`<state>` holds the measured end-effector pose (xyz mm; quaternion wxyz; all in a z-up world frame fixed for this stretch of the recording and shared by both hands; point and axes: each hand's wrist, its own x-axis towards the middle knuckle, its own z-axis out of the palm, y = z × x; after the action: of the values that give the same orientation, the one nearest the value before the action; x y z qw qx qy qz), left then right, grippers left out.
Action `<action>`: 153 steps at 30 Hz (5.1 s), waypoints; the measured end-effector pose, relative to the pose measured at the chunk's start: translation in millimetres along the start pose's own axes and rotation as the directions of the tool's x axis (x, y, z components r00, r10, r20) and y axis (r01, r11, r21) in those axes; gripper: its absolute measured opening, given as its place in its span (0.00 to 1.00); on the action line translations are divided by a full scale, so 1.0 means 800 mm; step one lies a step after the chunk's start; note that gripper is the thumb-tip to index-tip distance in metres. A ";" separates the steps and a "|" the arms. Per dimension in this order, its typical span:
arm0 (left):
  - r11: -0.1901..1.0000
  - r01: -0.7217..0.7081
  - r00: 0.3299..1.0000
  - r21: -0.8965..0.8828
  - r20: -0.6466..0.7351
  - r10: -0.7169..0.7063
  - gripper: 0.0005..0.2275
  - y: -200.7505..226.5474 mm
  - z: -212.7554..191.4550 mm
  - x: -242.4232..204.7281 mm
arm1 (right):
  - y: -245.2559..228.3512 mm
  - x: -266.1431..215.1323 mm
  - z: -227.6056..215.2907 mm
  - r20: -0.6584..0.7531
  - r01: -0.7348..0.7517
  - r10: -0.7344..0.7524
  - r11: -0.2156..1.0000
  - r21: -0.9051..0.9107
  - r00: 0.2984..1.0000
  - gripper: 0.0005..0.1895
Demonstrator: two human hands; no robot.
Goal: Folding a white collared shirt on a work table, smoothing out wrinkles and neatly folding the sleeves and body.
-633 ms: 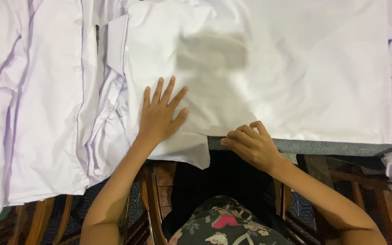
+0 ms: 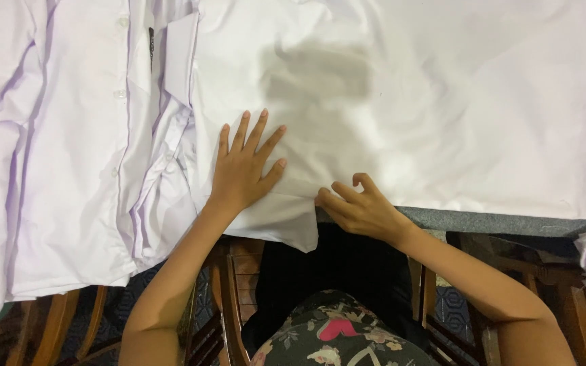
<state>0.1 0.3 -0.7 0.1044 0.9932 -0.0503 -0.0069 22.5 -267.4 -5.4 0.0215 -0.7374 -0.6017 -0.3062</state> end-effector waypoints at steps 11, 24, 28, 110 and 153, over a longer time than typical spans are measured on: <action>1.000 0.014 1.000 -0.009 0.021 -0.014 0.27 0.000 -0.001 0.001 | -0.017 -0.041 -0.020 0.017 -0.169 0.168 0.967 0.189 0.986 0.11; 1.000 0.004 1.000 -0.017 0.003 -0.004 0.27 0.000 0.002 0.001 | -0.014 -0.051 -0.034 -0.001 -0.105 0.110 0.956 0.275 0.994 0.08; 1.000 0.011 1.000 -0.016 0.008 -0.011 0.26 0.003 -0.002 0.002 | -0.033 -0.061 -0.019 0.046 -0.173 0.167 0.918 0.357 0.985 0.05; -0.847 0.427 0.790 -0.317 0.586 0.179 0.18 -0.027 0.060 -0.199 | -0.095 0.074 0.005 -0.026 0.029 -0.015 0.702 0.711 1.000 0.16; 0.772 0.612 0.786 -0.170 0.242 -0.569 0.25 -0.022 -0.098 -0.118 | 0.067 -0.362 -0.200 0.037 -0.688 0.927 0.305 -0.658 0.374 0.20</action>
<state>-90.0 43.2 72.5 0.2111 0.9335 0.2573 -0.1336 -23.2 -599.6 4.1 -0.1596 -0.9572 -0.0054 -0.2413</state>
